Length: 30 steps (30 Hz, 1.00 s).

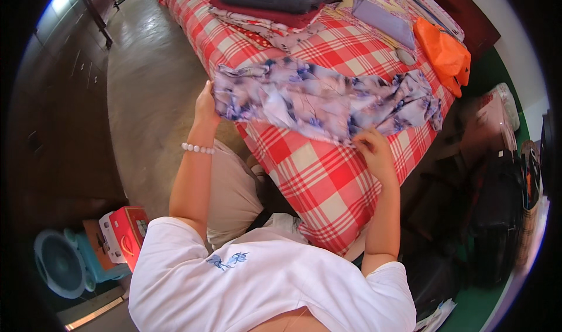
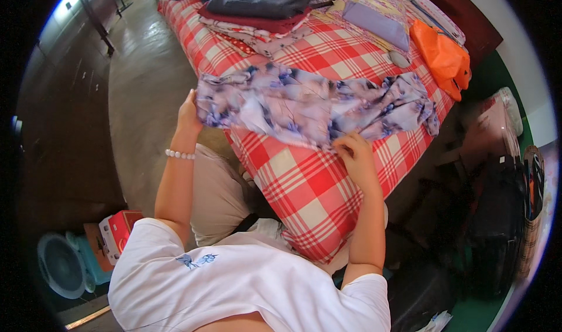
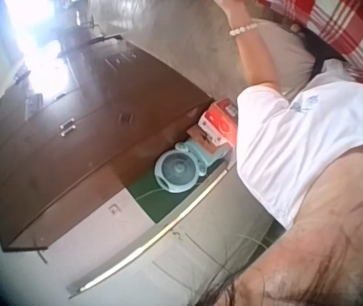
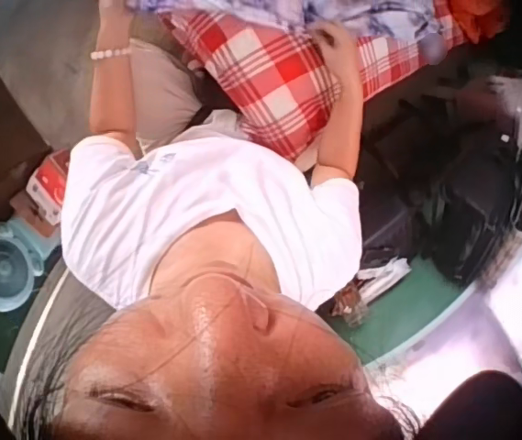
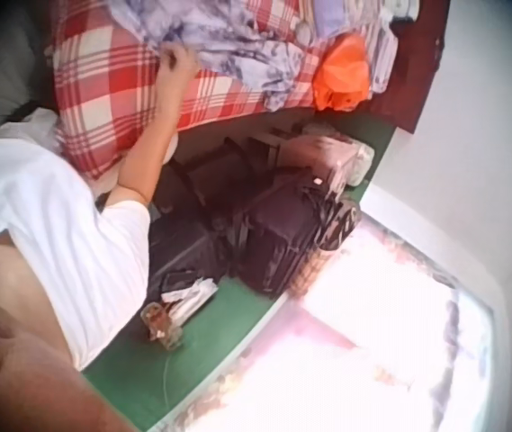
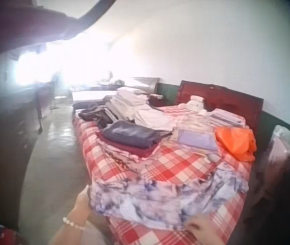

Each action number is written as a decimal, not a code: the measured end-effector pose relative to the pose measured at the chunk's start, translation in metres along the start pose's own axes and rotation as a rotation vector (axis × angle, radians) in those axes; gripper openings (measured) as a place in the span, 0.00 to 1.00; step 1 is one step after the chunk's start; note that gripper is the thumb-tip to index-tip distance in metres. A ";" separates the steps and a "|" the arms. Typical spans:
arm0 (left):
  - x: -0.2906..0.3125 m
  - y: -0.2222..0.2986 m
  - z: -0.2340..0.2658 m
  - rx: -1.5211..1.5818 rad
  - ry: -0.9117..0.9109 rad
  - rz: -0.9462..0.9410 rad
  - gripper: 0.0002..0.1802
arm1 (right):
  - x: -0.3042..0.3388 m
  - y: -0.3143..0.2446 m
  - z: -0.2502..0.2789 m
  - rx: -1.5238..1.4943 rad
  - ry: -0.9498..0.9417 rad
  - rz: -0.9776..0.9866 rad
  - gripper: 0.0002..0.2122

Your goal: The person folds a maroon shirt, a pair of dark shorts, and a floral patterned shirt on a bed with a red and white checkered sheet. The person smooths and aligns each item before folding it into a compact stack.

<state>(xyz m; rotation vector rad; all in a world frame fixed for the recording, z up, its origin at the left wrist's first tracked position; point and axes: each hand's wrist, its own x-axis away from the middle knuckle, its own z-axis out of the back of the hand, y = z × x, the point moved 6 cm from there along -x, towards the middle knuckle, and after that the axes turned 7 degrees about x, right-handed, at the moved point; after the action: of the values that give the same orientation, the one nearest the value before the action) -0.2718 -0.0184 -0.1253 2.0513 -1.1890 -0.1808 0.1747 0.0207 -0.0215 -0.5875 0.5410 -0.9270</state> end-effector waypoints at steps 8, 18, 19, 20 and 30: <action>0.019 -0.018 -0.014 -0.442 -0.128 0.186 0.28 | 0.007 -0.070 -0.029 0.396 0.057 0.218 0.24; 0.023 0.023 0.015 -0.428 -0.154 0.011 0.15 | 0.007 -0.085 -0.025 0.271 0.057 0.288 0.14; 0.027 0.024 0.021 -0.553 -0.159 0.111 0.15 | 0.013 -0.084 -0.019 0.278 0.028 0.242 0.15; 0.038 0.028 0.025 -0.682 -0.161 0.209 0.15 | 0.018 -0.077 -0.021 0.286 -0.054 0.177 0.14; 0.075 0.015 -0.089 -1.422 -0.484 -0.892 0.32 | 0.001 -0.117 -0.096 0.438 -0.017 0.184 0.23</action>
<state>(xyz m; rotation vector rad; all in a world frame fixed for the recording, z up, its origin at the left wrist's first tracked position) -0.1992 -0.0346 -0.0345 1.0340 -0.0462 -1.5008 0.0452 -0.0568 -0.0124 -0.1473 0.3535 -0.8308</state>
